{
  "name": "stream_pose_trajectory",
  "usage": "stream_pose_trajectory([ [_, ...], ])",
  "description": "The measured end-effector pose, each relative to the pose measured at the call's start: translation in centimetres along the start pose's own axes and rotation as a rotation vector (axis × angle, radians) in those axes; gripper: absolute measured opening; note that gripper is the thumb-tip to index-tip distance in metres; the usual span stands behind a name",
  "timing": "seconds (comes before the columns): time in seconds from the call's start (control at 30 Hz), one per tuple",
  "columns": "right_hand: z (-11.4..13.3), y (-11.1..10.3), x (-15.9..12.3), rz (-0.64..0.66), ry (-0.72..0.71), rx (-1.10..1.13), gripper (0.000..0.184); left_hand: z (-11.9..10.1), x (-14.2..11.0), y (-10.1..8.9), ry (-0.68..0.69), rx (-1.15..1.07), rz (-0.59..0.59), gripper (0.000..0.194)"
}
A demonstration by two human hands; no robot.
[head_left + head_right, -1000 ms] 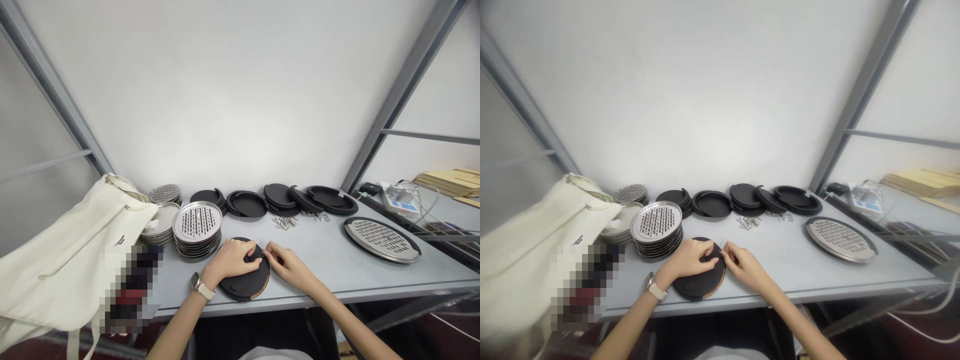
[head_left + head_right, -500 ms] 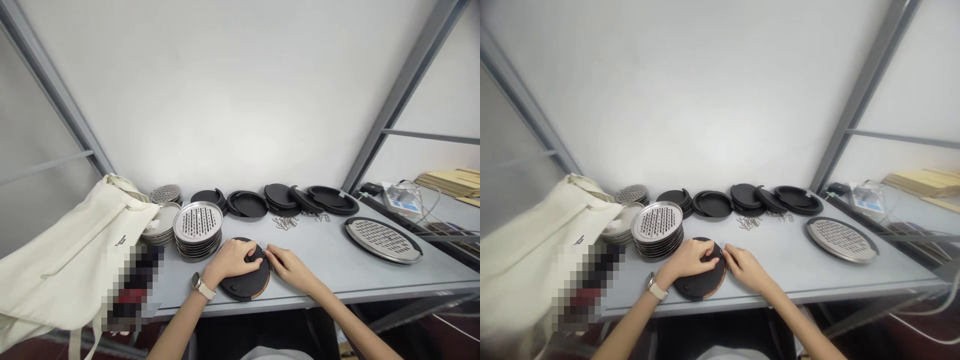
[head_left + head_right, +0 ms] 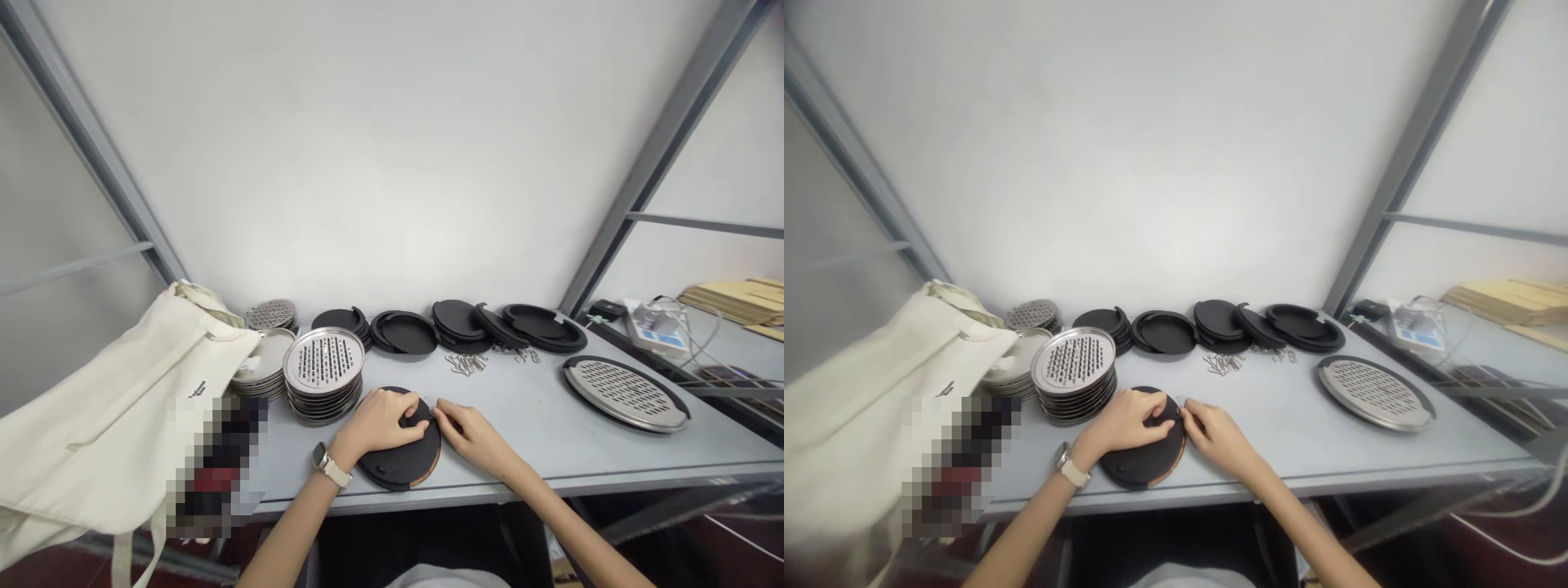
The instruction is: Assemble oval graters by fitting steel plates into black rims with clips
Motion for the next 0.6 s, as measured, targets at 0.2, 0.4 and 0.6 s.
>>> stream_pose_trajectory([
  [0.2,0.22,0.01,0.28,-0.004,-0.014,-0.015,0.029,0.04,0.07,0.05,-0.004,0.009,0.010,0.023],
  [0.4,0.38,-0.06,0.34,0.007,-0.018,-0.021,0.031,0.04,0.12,0.15,-0.019,0.019,0.032,0.022],
  [0.6,0.37,0.00,0.24,0.019,-0.031,-0.007,0.031,0.02,0.14,0.05,-0.029,0.018,0.041,0.022],
])
Point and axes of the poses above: each hand's wrist, its own x-axis towards the middle knuckle, its own y-axis out of the palm, z = x × y, the point moved 9 cm from there along x, towards the middle knuckle, and after that the axes turned 6 degrees about -y, right-handed, at the moved point
